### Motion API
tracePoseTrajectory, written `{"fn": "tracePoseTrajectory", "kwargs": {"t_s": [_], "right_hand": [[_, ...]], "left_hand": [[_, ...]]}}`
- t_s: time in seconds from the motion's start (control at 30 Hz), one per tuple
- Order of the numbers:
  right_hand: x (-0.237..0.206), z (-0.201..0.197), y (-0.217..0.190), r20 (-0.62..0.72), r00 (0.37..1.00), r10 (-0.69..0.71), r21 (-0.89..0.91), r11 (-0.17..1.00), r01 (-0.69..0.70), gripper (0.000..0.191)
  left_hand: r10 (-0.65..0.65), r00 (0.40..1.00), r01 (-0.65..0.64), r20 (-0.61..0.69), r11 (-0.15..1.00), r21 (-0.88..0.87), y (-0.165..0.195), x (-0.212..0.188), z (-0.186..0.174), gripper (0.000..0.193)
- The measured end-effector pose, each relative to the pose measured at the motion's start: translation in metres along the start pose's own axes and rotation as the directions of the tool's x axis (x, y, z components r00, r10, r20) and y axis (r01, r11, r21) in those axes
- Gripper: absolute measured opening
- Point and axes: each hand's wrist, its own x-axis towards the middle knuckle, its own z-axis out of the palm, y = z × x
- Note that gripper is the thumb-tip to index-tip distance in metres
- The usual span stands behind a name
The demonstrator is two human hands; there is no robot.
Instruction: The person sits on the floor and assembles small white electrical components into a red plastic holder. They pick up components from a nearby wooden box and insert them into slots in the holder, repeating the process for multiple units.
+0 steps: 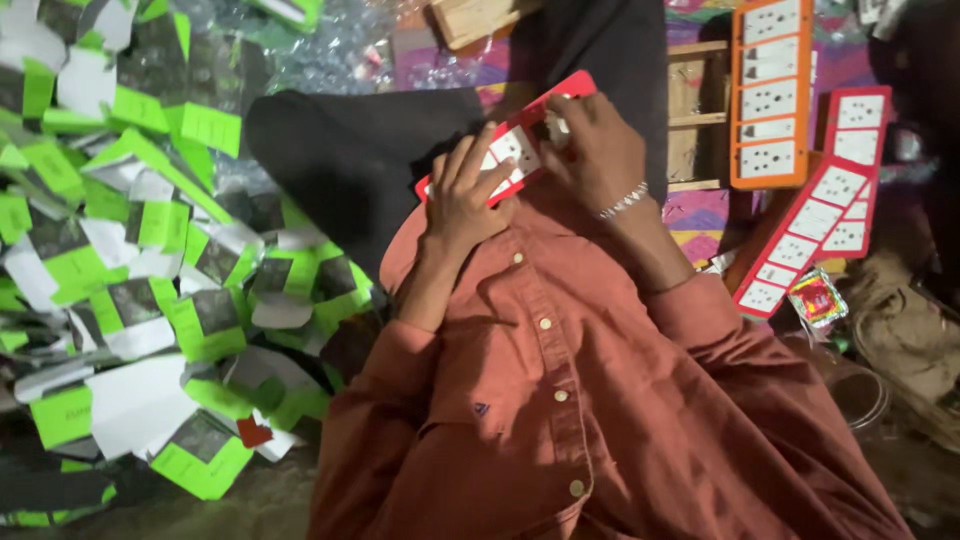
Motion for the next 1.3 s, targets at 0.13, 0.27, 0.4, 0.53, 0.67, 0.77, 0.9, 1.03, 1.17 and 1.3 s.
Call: {"fn": "tracePoseTrajectory", "kwargs": {"t_s": [0.13,0.27,0.4,0.53,0.67,0.77,0.9,1.03,1.17,1.3], "right_hand": [[-0.003,0.020,0.008,0.082,0.991,-0.101,-0.020,0.994,0.103,0.039],[-0.032,0.014,0.027,-0.054,0.993,-0.108,0.101,0.988,0.113,0.029],[-0.045,0.006,0.038,-0.070,0.997,-0.023,0.045,0.999,0.026,0.027],[-0.039,0.010,0.040,0.002,0.999,-0.046,-0.009,0.999,0.046,0.026],[-0.037,0.014,0.038,0.001,0.999,-0.033,-0.021,0.999,0.033,0.032],[-0.041,0.016,0.037,-0.009,1.000,0.019,-0.063,0.998,-0.020,0.031],[-0.039,0.020,0.038,-0.030,0.999,0.037,0.049,0.998,-0.036,0.032],[-0.029,0.029,0.036,-0.089,0.991,0.104,0.043,0.994,-0.101,0.031],[-0.020,0.034,0.035,-0.057,0.998,0.013,-0.210,0.977,-0.025,0.034],[-0.023,0.031,0.037,-0.011,0.998,0.058,-0.133,0.989,-0.059,0.031]], "left_hand": [[-0.015,1.000,0.016,0.024,0.999,-0.047,0.005,0.001,0.001,0.038],[-0.012,1.000,0.012,-0.005,0.998,-0.061,0.009,0.000,0.008,0.034],[-0.003,0.999,0.002,-0.037,0.999,-0.049,0.008,0.000,0.014,0.030],[-0.011,0.999,0.009,-0.037,0.999,-0.045,0.007,0.000,0.015,0.030],[-0.027,0.999,0.026,-0.017,0.999,-0.027,0.007,0.000,0.014,0.030],[-0.019,1.000,0.018,-0.014,0.999,-0.040,0.007,-0.001,0.011,0.032],[-0.019,1.000,0.019,-0.001,0.998,-0.054,0.007,0.000,0.008,0.033],[-0.017,0.999,0.019,0.029,0.997,-0.069,0.008,0.002,0.007,0.033],[-0.003,1.000,0.004,0.019,0.998,-0.058,0.006,0.001,0.006,0.032],[-0.004,1.000,0.006,0.025,0.998,-0.066,0.005,0.001,0.008,0.033]]}}
